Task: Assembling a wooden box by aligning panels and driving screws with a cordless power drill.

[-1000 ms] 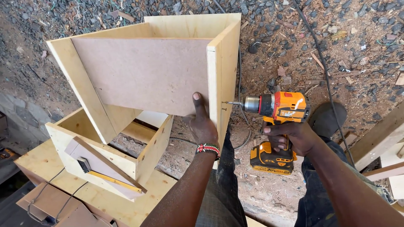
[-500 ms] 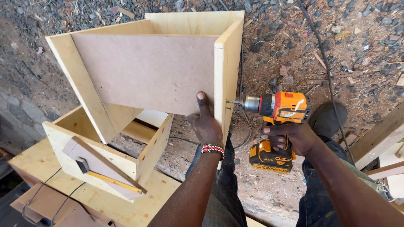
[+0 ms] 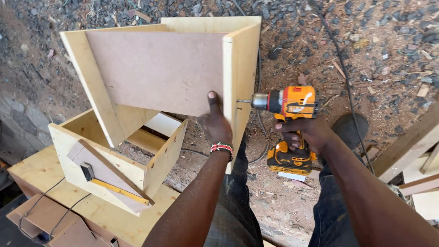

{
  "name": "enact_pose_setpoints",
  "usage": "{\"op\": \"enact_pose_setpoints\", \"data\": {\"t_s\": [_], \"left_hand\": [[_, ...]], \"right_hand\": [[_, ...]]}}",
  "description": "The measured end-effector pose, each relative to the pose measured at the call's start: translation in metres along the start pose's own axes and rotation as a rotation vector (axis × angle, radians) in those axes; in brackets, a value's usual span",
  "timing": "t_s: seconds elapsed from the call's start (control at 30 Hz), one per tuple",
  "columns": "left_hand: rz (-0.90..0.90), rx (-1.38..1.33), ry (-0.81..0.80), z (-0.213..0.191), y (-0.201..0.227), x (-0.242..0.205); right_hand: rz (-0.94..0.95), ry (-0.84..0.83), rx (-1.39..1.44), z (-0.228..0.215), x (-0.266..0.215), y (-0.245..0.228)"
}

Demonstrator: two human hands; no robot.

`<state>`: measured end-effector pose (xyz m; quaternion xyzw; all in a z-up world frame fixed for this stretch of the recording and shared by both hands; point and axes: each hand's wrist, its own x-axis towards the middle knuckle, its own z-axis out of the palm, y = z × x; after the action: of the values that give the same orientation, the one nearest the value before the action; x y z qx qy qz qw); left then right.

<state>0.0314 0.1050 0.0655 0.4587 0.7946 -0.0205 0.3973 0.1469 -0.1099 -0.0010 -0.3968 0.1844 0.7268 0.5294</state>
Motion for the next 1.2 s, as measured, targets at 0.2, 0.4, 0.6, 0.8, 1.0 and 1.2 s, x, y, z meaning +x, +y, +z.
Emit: {"op": "enact_pose_setpoints", "data": {"t_s": [0.2, 0.4, 0.6, 0.8, 1.0, 1.2], "left_hand": [[0.004, 0.033, 0.014, -0.005, -0.006, 0.005], [-0.051, 0.051, 0.042, -0.009, 0.0, -0.006], [-0.019, 0.067, 0.05, -0.004, -0.001, 0.004], [-0.033, 0.06, 0.022, -0.001, 0.016, -0.008], [-0.012, 0.027, 0.068, -0.003, 0.009, 0.004], [-0.039, 0.004, 0.084, -0.005, 0.004, 0.011]], "right_hand": [[-0.004, 0.001, 0.07, 0.003, 0.006, 0.026], [0.084, 0.037, 0.125, 0.02, -0.01, 0.028], [0.107, 0.069, 0.163, 0.032, -0.006, 0.023], [-0.018, 0.022, 0.099, 0.038, -0.026, -0.013], [-0.207, -0.062, 0.109, 0.015, -0.01, 0.035], [-0.172, -0.019, 0.13, 0.0, -0.026, 0.067]]}}
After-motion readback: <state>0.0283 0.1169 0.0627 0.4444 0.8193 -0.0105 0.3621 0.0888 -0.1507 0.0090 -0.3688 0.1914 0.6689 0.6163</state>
